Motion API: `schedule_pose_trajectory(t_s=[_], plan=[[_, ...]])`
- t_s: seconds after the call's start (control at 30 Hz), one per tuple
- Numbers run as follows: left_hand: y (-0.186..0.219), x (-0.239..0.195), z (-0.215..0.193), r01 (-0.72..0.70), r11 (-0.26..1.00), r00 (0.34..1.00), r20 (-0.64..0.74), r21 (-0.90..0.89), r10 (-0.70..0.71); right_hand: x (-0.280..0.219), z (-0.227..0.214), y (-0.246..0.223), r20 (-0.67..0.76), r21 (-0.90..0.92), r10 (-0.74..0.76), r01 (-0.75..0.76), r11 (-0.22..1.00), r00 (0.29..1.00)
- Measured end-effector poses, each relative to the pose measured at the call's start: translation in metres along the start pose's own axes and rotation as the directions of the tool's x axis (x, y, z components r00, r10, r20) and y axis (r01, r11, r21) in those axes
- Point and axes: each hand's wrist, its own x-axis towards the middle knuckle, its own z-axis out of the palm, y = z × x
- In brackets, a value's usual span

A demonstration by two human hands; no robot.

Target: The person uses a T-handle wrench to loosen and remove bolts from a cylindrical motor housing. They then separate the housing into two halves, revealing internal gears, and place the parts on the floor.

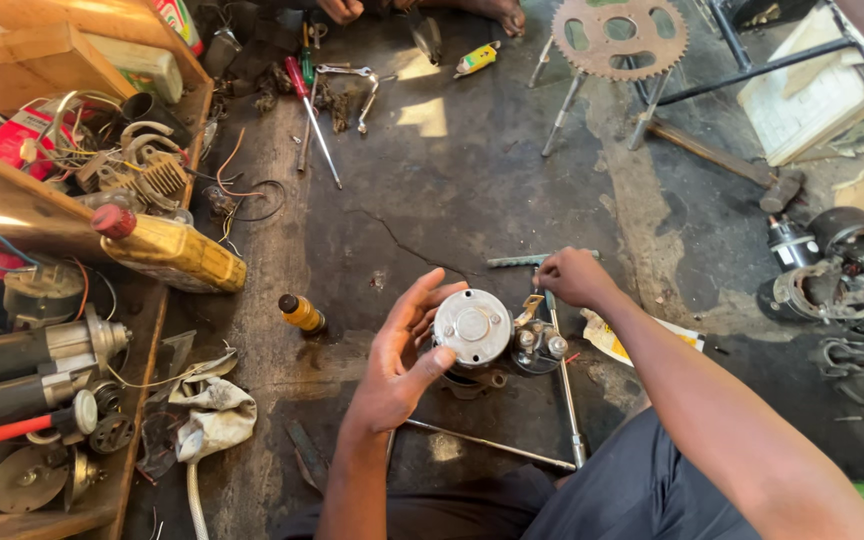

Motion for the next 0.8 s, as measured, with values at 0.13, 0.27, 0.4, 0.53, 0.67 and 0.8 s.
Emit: schedule_pose_trajectory(t_s=[0.13, 0.27, 0.4, 0.53, 0.67, 0.8], plan=[[-0.001, 0.001, 0.001, -0.085, 0.991, 0.992, 0.104, 0.107, 0.074, 0.000, -0.031, -0.026, -0.159, 0.106, 0.012, 0.005, 0.994, 0.987], [-0.009, 0.002, 0.007, -0.082, 0.971, 0.995, 0.075, 0.224, 0.067, -0.017, -0.055, -0.055, -0.199, 0.285, 0.003, 0.055, 0.957, 0.980], [-0.022, 0.006, 0.015, -0.073, 0.987, 0.997, 0.004, 0.143, 0.073, -0.065, -0.069, -0.081, -0.016, 0.717, -0.033, 0.035, 0.696, 0.999], [-0.026, 0.016, 0.013, -0.128, 0.984, 0.991, 0.047, 0.122, 0.123, -0.144, -0.066, -0.108, 0.007, 0.601, -0.201, 0.157, 0.784, 0.980], [-0.026, 0.016, 0.009, -0.155, 0.974, 0.988, 0.040, 0.166, 0.151, -0.174, -0.035, -0.142, -0.137, 0.510, -0.117, 0.171, 0.843, 0.984], [-0.023, 0.014, 0.007, -0.213, 0.946, 0.977, 0.047, 0.244, 0.208, -0.167, -0.024, -0.152, -0.211, 0.642, -0.025, 0.158, 0.751, 0.977]])
